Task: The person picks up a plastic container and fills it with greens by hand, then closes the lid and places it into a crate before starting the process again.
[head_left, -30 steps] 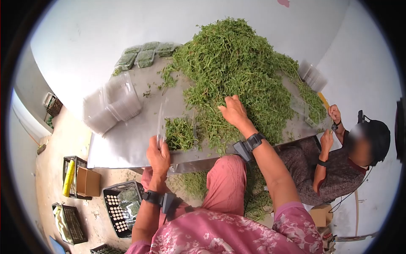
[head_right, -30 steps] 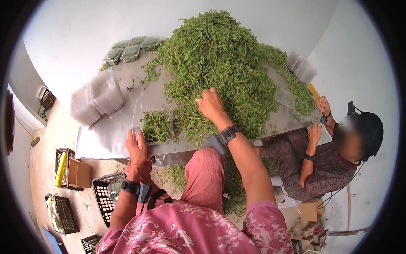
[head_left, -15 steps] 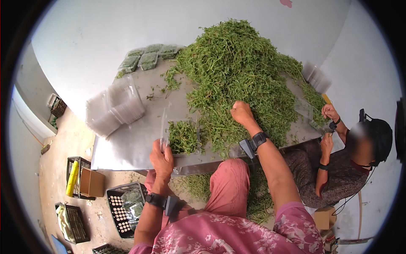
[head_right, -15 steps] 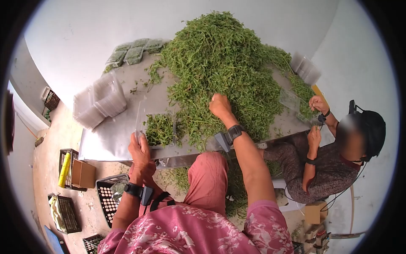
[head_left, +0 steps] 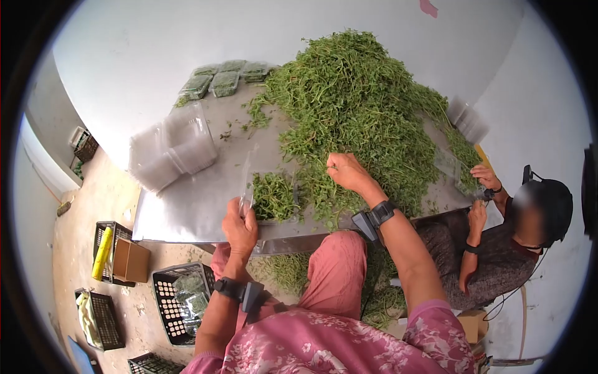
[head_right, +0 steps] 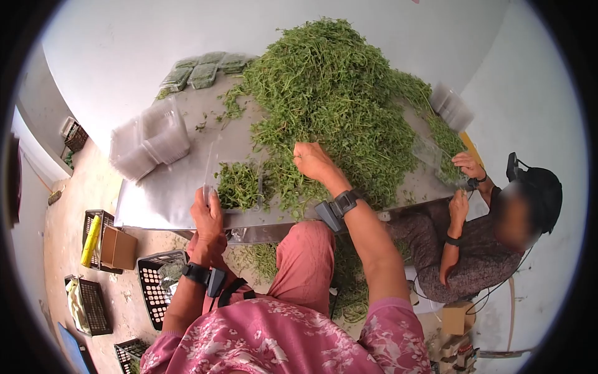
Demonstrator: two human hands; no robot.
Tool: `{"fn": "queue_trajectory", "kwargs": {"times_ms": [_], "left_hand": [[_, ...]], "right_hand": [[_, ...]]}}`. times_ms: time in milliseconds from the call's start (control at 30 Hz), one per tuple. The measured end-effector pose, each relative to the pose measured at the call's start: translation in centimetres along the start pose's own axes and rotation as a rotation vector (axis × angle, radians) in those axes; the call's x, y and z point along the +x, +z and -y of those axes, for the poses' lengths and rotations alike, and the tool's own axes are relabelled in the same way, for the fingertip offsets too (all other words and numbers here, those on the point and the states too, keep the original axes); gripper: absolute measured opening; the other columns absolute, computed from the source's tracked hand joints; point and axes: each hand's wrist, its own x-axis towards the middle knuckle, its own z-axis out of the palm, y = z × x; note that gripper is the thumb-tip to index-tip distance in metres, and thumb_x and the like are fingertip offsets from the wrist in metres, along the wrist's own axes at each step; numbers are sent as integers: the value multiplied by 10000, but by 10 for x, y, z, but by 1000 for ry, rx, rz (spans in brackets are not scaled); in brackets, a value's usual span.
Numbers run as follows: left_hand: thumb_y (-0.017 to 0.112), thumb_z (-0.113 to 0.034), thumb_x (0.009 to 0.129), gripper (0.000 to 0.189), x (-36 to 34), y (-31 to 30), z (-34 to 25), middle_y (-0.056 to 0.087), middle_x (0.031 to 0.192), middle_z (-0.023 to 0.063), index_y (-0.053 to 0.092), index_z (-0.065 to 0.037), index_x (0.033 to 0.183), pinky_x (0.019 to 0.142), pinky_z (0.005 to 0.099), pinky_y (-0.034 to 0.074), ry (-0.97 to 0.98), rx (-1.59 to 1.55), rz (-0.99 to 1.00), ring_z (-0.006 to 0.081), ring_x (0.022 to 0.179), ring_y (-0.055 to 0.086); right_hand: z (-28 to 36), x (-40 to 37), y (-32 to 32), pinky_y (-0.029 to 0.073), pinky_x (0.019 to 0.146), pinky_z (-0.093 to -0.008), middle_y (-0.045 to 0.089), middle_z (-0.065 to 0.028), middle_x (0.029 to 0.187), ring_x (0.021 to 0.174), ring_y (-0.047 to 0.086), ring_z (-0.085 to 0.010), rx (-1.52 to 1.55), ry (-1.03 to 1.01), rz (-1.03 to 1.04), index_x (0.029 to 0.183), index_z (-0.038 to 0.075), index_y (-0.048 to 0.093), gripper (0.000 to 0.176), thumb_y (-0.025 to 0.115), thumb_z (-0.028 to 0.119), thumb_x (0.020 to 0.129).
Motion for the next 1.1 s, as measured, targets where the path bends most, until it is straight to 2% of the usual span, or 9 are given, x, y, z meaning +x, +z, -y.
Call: {"fn": "queue_trajectory", "kwargs": {"times_ms": [33, 167, 267, 467, 567, 667, 700, 800, 1100], "left_hand": [[567, -180, 901, 212, 0, 0, 0, 636, 775, 220, 576, -41, 1060, 647, 469, 476, -4, -1, 0, 440, 724, 615], [573, -182, 898, 207, -1, 0, 0, 633, 765, 216, 578, -40, 1049, 641, 468, 475, -3, -19, -1, 437, 713, 613], [578, -185, 896, 207, 0, 2, 1, 630, 759, 213, 576, -39, 1044, 638, 471, 474, 11, -11, -14, 438, 703, 611], [580, -203, 904, 221, 0, 0, -1, 639, 762, 205, 573, -40, 1053, 636, 475, 481, 25, 31, -28, 431, 696, 617], [579, -223, 909, 235, 0, -2, -5, 657, 778, 198, 574, -46, 1063, 649, 472, 494, -9, 39, 2, 420, 713, 634], [576, -232, 910, 242, -1, -2, -3, 662, 787, 198, 573, -49, 1069, 658, 472, 498, -9, 14, 4, 420, 728, 639], [575, -232, 910, 244, -1, -2, -4, 663, 790, 199, 573, -49, 1070, 661, 472, 499, -6, 20, 1, 421, 733, 640], [572, -232, 909, 245, -1, -3, -6, 665, 800, 202, 573, -49, 1072, 669, 474, 501, -11, 28, 4, 424, 748, 641], [568, -216, 904, 234, 0, -1, -4, 663, 824, 206, 578, -51, 1069, 689, 481, 501, -13, -2, 0, 431, 771, 640]], "right_hand": [[2, 1, 2, 497, 758, -448, 635, -203, 969, 897, 623, -366, -20, 14, 64, 951, 23, 591, 207, 680, 193, 873], [10, -7, 11, 505, 890, -429, 594, -229, 1174, 1099, 588, -385, -151, 39, 93, 1067, -55, 606, 430, 744, 275, 829], [15, -9, 13, 466, 944, -443, 583, -235, 1180, 1163, 542, -375, -203, 110, 180, 1152, -27, 593, 478, 758, 259, 807], [8, -6, 19, 490, 887, -469, 627, -269, 1078, 1057, 591, -419, -152, 96, 126, 1116, -41, 611, 378, 708, 178, 824], [16, -13, 6, 518, 783, -477, 668, -259, 991, 920, 659, -414, -160, 0, -46, 1037, -66, 619, 299, 665, 145, 832], [29, -14, -11, 523, 792, -463, 674, -266, 997, 907, 668, -408, -48, 108, -89, 1113, -54, 623, 359, 667, 160, 828], [35, -12, -17, 522, 805, -453, 672, -271, 1012, 917, 669, -397, -64, 175, -55, 1170, -38, 619, 417, 680, 176, 818], [27, -5, -13, 521, 797, -443, 683, -249, 983, 901, 675, -366, -47, 138, -92, 1176, -27, 624, 431, 690, 193, 811], [68, 0, 20, 512, 686, -349, 676, -141, 797, 718, 641, -212, 370, 208, 30, 1189, -17, 624, 463, 701, 229, 805]]}}
